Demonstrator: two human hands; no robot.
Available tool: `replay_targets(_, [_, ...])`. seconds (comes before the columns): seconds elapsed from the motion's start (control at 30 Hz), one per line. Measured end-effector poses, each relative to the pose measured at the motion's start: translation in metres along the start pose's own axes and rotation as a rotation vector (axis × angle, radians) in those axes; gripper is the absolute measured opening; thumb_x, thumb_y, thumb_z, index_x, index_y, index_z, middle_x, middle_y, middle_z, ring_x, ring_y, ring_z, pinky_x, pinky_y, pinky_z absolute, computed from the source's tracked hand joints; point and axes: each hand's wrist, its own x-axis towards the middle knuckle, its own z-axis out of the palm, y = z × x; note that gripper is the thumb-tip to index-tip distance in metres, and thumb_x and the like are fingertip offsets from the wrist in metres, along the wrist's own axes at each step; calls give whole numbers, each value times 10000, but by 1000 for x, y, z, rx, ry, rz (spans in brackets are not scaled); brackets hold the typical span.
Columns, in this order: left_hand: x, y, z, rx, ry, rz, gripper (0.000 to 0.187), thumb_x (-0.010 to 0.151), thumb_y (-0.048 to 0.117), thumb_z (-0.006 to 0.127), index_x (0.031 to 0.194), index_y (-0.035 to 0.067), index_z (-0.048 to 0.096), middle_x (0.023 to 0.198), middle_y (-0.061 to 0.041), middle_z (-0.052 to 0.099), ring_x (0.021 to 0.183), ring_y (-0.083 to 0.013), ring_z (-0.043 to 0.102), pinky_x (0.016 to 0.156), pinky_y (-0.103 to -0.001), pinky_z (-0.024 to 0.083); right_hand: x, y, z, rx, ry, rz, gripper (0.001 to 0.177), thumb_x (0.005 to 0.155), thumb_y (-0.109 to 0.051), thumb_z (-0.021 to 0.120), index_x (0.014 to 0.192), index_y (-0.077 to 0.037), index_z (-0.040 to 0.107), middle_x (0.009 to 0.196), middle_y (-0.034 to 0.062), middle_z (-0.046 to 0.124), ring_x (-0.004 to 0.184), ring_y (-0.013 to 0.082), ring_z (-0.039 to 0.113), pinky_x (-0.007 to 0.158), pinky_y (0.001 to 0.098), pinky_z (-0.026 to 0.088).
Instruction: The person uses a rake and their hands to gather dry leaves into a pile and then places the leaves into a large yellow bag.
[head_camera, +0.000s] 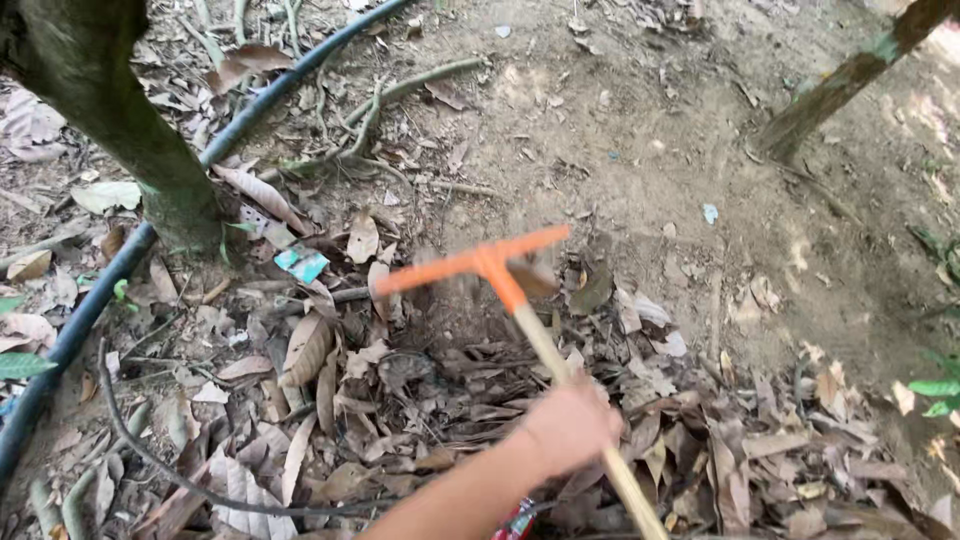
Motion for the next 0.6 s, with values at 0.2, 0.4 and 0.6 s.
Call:
replay_targets(0.2, [-40,-132,-59,62,473,-855,416,845,89,606,1252,2,591,1450,-241,467,1382,-445,429,1110,-556,378,132,-212,-24,17,298,-467,442,856,-205,726,1147,-12,457,941,304,696,911,512,670,766,577,530])
replay_targets(0.4, [-108,-179,-16,15,178,-1154,416,841,104,615,1237,-11,565,1457,-250,448,1350,-462,410,1066,-545,410,191,-289,18,148,-3,-207,353,899,-37,577,1215,17,430,988,317,693,816,420,724,728,529,609])
replay_targets(0.6, [-92,-158,-24,-38,-163,-1136,441,893,203,654,1280,17,554,1378,-219,503,1375,-483,393,1093,-578,391,119,-116,45,-140,59,-366,434,865,-76,570,1262,-12,407,929,346,684,983,508,665,848,582,524])
